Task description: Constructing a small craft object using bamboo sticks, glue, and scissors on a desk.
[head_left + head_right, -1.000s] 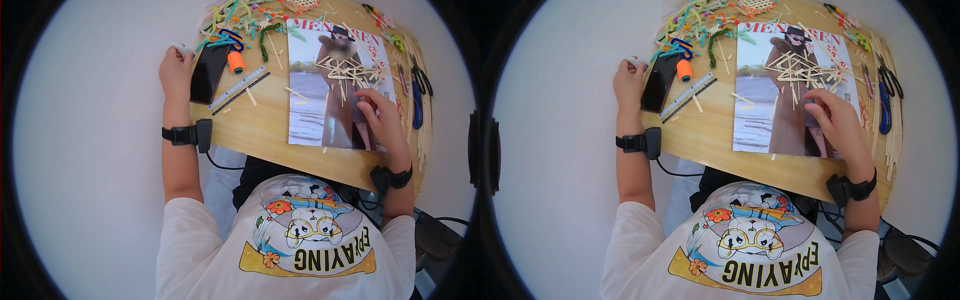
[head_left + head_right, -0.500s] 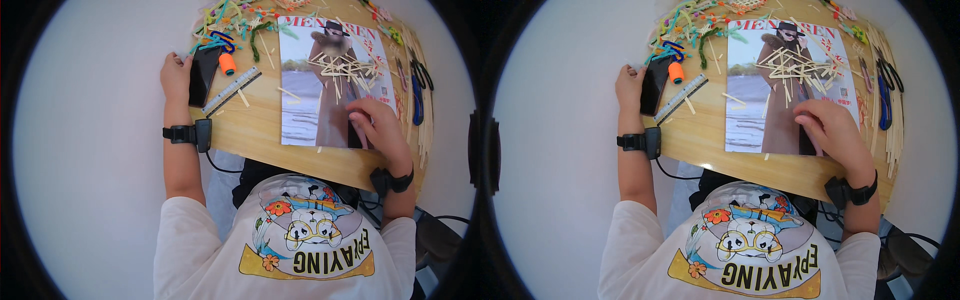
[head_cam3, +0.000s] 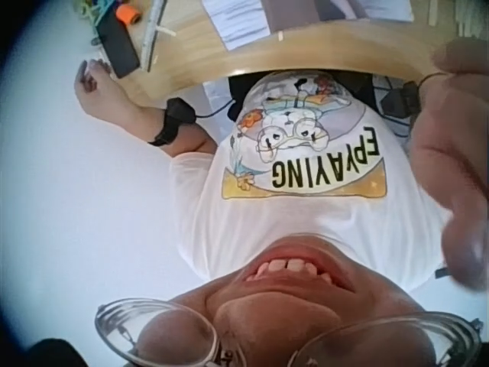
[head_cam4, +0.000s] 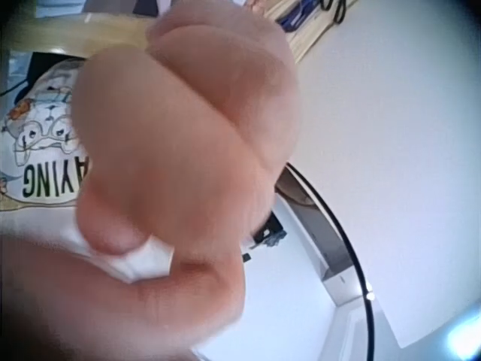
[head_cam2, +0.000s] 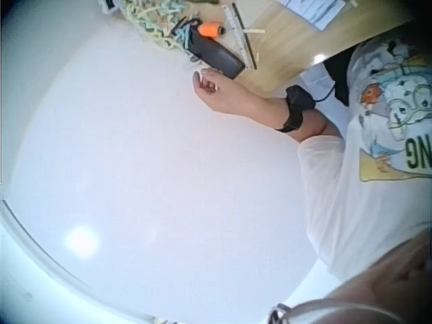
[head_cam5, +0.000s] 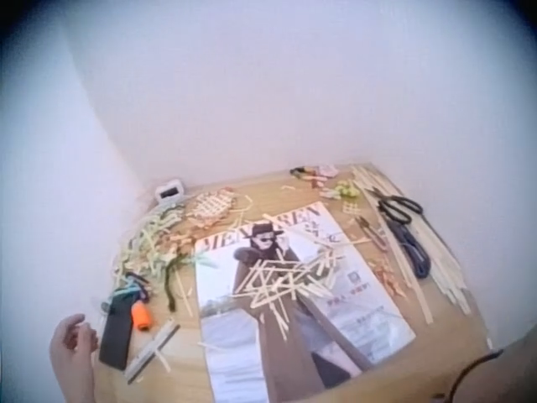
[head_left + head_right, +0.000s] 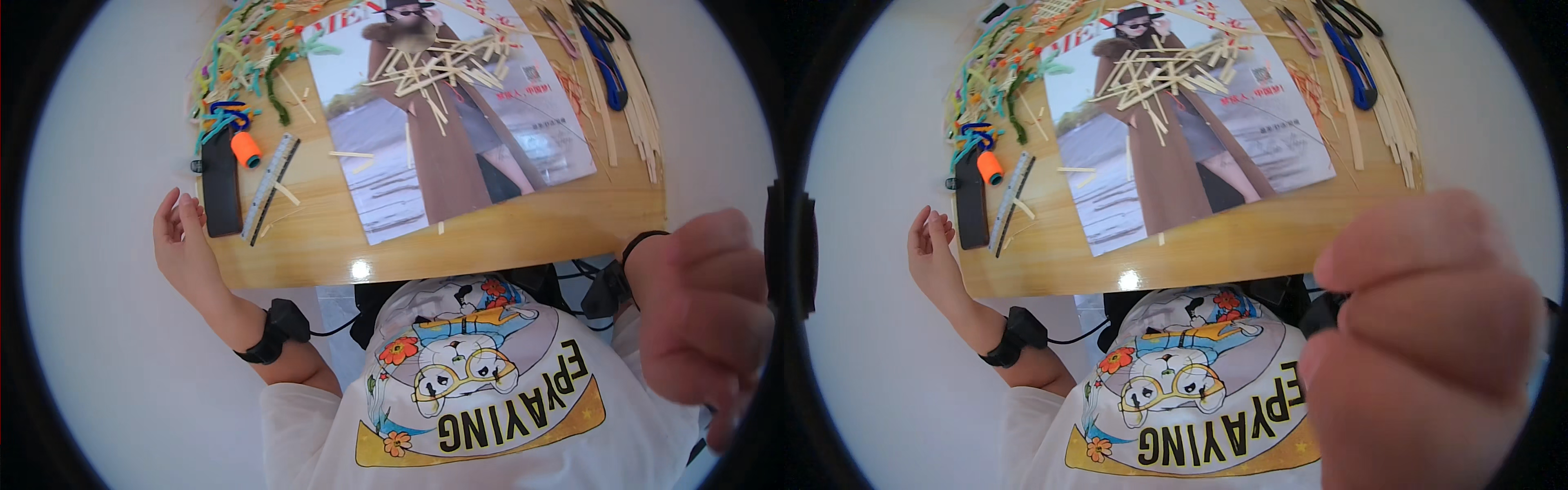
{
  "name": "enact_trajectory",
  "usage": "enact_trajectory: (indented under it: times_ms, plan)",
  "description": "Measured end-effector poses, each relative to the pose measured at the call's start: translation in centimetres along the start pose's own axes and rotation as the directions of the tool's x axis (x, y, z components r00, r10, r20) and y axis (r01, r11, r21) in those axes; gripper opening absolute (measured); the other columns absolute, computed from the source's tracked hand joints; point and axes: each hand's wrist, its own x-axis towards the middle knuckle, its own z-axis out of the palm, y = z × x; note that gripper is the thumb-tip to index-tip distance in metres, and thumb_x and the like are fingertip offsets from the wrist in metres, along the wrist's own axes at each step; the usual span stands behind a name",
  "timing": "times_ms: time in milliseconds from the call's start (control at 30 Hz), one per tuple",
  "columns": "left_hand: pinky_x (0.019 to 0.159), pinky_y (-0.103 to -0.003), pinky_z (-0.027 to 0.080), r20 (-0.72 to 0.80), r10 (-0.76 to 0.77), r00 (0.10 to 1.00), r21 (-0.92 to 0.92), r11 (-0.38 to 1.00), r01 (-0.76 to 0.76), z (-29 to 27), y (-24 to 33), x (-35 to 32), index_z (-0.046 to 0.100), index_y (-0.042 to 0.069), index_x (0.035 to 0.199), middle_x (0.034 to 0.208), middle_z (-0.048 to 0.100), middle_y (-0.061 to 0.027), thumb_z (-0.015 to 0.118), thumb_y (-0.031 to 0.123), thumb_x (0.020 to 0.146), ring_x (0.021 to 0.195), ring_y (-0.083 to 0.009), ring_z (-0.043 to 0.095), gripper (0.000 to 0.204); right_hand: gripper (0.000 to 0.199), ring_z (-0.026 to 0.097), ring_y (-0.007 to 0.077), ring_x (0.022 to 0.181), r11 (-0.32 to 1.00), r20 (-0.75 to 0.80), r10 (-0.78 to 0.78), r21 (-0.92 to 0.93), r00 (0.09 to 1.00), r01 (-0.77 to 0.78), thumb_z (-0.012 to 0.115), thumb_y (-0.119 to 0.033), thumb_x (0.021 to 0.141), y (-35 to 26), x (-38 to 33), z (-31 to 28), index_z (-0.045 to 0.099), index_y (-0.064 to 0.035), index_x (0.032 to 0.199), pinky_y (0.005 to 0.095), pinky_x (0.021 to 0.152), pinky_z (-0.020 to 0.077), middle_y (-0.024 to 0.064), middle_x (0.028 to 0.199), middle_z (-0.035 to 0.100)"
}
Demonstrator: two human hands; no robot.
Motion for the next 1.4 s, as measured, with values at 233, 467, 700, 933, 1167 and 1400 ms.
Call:
enact_trajectory:
  times_ms: [233, 467, 700, 933, 1167, 1400]
  plan:
    - [0.074, -0.024, 0.05, 0.127, 0.13, 0.983, -0.136, 0.984, -0.113, 2.8, 1.5, -0.8, 0.062, -0.002, 0.107, 0.084, 0.064, -0.0065, 0.062, 0.018, 0.089, 0.08, -0.0104, 0.06, 0.027, 0.043, 0.035, 0.0205, 0.049, 0.859, -0.227, -0.452, 0.148, 0.863, 0.489, 0.04, -0.033, 0.092, 4.4, -2.7, -0.5, 0.041, -0.0053, 0.059, 0.036, 0.047, 0.0289, 0.0073, 0.056, 0.04]
    - [0.077, -0.027, 0.049, -0.073, 0.109, 0.991, 0.204, 0.975, -0.092, 0.9, -3.4, 1.6, 0.058, -0.001, 0.114, 0.096, 0.065, -0.0084, 0.064, 0.024, 0.087, 0.085, -0.0141, 0.062, 0.037, 0.04, 0.038, 0.0206, 0.046, 0.857, 0.015, -0.506, 0.122, 0.863, 0.5, 0.042, -0.027, 0.091, 3.9, -1.9, -2.0, 0.044, -0.0007, 0.061, 0.0354, 0.047, 0.0316, 0.0085, 0.056, 0.042]
    - [0.084, -0.032, 0.048, -0.089, 0.056, 0.994, 0.506, 0.863, -0.004, 0.3, -6.3, 3.7, 0.048, 0.0, 0.126, 0.105, 0.066, -0.0126, 0.064, 0.034, 0.084, 0.095, -0.0211, 0.064, 0.056, 0.014, 0.051, 0.0233, 0.068, 0.963, 0.228, -0.217, 0.209, 0.949, 0.17, 0.057, -0.016, 0.089, 4.4, 1.3, -0.9, 0.055, -0.003, 0.084, 0.0312, 0.059, 0.0427, 0.0121, 0.081, 0.053]
    - [0.081, -0.037, 0.05, 0.024, 0.042, 0.999, 0.588, 0.807, -0.048, 0.8, -5.2, 6.4, 0.054, -0.001, 0.119, 0.097, 0.069, -0.0161, 0.063, 0.039, 0.084, 0.092, -0.0297, 0.065, 0.053, 0.024, 0.054, 0.0108, 0.069, 0.956, 0.132, 0.179, 0.211, 0.975, -0.204, 0.051, 0.005, 0.087, 9.7, 2.3, 8.2, 0.059, 0.0016, 0.109, 0.0239, 0.067, 0.0447, 0.0078, 0.088, 0.062]
    - [0.077, -0.039, 0.05, 0.057, 0.063, 0.996, 0.547, 0.833, -0.084, 2.4, -6.0, 8.9, 0.063, -0.001, 0.097, 0.087, 0.069, -0.0164, 0.064, 0.039, 0.082, 0.086, -0.0324, 0.065, 0.043, 0.023, 0.056, 0.0129, 0.068, 0.98, 0.187, 0.071, 0.167, 0.98, -0.103, 0.054, 0.005, 0.084, 10.8, 2.1, 8.5, 0.063, -0.0014, 0.104, 0.0246, 0.065, 0.0454, 0.0077, 0.089, 0.065]
    - [0.067, -0.044, 0.047, 0.023, 0.196, 0.98, 0.642, 0.749, -0.165, 3.0, -5.8, 9.5, 0.059, -0.001, 0.079, 0.077, 0.063, -0.0203, 0.065, 0.04, 0.08, 0.075, -0.037, 0.06, 0.042, 0.018, 0.059, 0.0187, 0.064, 0.973, 0.315, 0.107, 0.163, 0.943, -0.165, 0.058, -0.004, 0.085, 11.4, 2.7, 8.3, 0.063, -0.0048, 0.102, 0.0276, 0.058, 0.0456, 0.0094, 0.078, 0.063]
